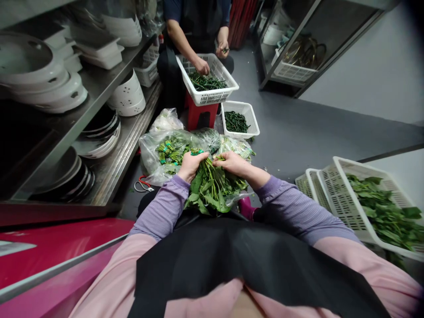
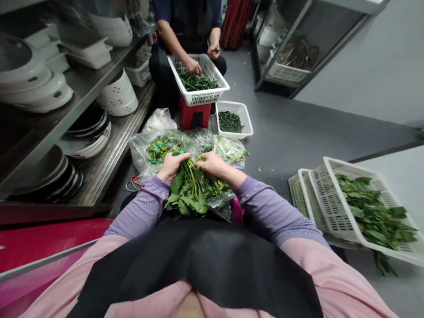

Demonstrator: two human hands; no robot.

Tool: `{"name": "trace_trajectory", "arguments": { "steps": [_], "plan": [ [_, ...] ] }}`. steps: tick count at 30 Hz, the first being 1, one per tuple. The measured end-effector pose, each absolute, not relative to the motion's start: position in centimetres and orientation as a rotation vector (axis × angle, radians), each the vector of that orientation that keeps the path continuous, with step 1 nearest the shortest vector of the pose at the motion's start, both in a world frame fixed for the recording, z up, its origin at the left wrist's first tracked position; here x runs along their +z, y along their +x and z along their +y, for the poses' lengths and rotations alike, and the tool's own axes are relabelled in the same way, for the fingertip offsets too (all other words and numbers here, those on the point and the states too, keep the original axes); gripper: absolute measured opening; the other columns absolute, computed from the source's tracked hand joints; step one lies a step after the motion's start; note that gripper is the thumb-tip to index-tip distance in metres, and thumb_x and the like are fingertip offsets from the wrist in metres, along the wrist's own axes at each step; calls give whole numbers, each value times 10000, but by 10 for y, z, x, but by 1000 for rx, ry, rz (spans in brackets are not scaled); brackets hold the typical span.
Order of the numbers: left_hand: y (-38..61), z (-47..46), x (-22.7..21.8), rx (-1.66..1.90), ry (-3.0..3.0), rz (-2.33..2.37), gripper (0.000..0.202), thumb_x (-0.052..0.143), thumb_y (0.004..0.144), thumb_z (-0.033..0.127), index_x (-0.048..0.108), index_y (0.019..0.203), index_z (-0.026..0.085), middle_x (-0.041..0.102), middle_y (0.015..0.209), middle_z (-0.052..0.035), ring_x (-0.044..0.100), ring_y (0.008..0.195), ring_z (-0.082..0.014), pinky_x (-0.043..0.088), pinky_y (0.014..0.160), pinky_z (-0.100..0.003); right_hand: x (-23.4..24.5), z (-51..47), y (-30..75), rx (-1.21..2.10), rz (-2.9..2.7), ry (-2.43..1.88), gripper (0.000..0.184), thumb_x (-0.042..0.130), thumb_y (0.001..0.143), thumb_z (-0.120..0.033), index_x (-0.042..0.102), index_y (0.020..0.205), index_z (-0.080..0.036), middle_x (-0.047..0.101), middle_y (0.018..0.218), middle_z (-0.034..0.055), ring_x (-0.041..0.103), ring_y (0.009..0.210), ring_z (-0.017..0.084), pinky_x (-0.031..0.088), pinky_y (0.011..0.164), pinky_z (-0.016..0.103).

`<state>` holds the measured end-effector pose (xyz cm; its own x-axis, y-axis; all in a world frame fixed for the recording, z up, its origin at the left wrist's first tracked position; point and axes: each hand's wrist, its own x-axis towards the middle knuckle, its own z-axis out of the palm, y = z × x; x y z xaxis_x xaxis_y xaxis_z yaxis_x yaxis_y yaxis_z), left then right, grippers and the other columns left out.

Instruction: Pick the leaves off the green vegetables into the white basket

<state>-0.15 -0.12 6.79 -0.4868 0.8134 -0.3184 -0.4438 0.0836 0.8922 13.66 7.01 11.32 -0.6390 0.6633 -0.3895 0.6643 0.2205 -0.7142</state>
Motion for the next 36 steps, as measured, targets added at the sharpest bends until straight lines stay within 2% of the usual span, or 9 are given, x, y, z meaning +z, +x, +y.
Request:
{"name": "trace_trajectory", "arguments": {
  "steps": [6, 13, 17, 21, 26, 29, 32, 36],
  "plan": [
    [1, -1, 72, 1632, 421, 1396, 214, 746, 487, 237, 611, 605, 120, 591, 578, 9, 516, 541, -107, 413, 576, -250, 110, 67, 131, -1018, 2645, 1401, 292, 630, 675, -422, 669, 725, -137, 573, 578, -1, 462, 543, 102, 339, 543, 230],
    [0, 1, 66, 1653, 469, 1402, 258, 749, 487, 273, 618, 642, 114, 616, 609, -3, 534, 559, -116, 437, 601, -264, 113, 65, 123, -1391, 2514, 1513, 232, 648, 662, -300, 676, 794, -110, 576, 600, -16, 450, 541, 82, 351, 545, 211],
    [2, -1, 68, 1664, 548, 1433, 237, 742, 493, 254, 620, 638, 112, 610, 604, 1, 522, 561, -108, 428, 602, -254, 115, 74, 127, -1333, 2576, 1383, 224, 629, 668, -307, 678, 779, -119, 569, 589, -21, 443, 540, 83, 344, 540, 213],
    [3, -2, 71, 1673, 565, 1435, 215, 735, 492, 242, 608, 614, 118, 585, 575, 13, 505, 549, -100, 412, 578, -238, 120, 77, 128, -1110, 2650, 1252, 196, 568, 701, -301, 658, 769, -141, 578, 598, -12, 457, 537, 91, 332, 526, 213],
    [6, -2, 73, 1700, 498, 1436, 178, 701, 500, 221, 563, 565, 130, 539, 534, 28, 466, 503, -87, 383, 521, -227, 131, 70, 124, -574, 2774, 1116, 180, 519, 714, -300, 641, 720, -168, 621, 660, 44, 482, 575, 125, 297, 528, 240],
    [9, -1, 74, 1751, 467, 1441, 166, 689, 500, 201, 546, 554, 134, 517, 511, 40, 447, 488, -77, 377, 513, -218, 129, 63, 123, -487, 2807, 1121, 178, 499, 712, -297, 623, 689, -172, 620, 665, 58, 490, 595, 141, 291, 539, 252],
    [10, 0, 74, 1795, 450, 1433, 170, 692, 512, 213, 555, 572, 134, 531, 526, 36, 460, 492, -79, 389, 520, -219, 113, 59, 123, -699, 2966, 1274, 178, 457, 722, -282, 575, 651, -170, 574, 628, 31, 462, 593, 131, 308, 566, 249],
    [6, 1, 71, 1858, 380, 1464, 162, 691, 509, 202, 559, 571, 133, 541, 529, 33, 471, 495, -81, 393, 523, -218, 88, 66, 131, -1501, 2874, 1796, 184, 402, 754, -289, 483, 630, -179, 477, 574, -14, 403, 551, 105, 343, 562, 237]
  ]
}}
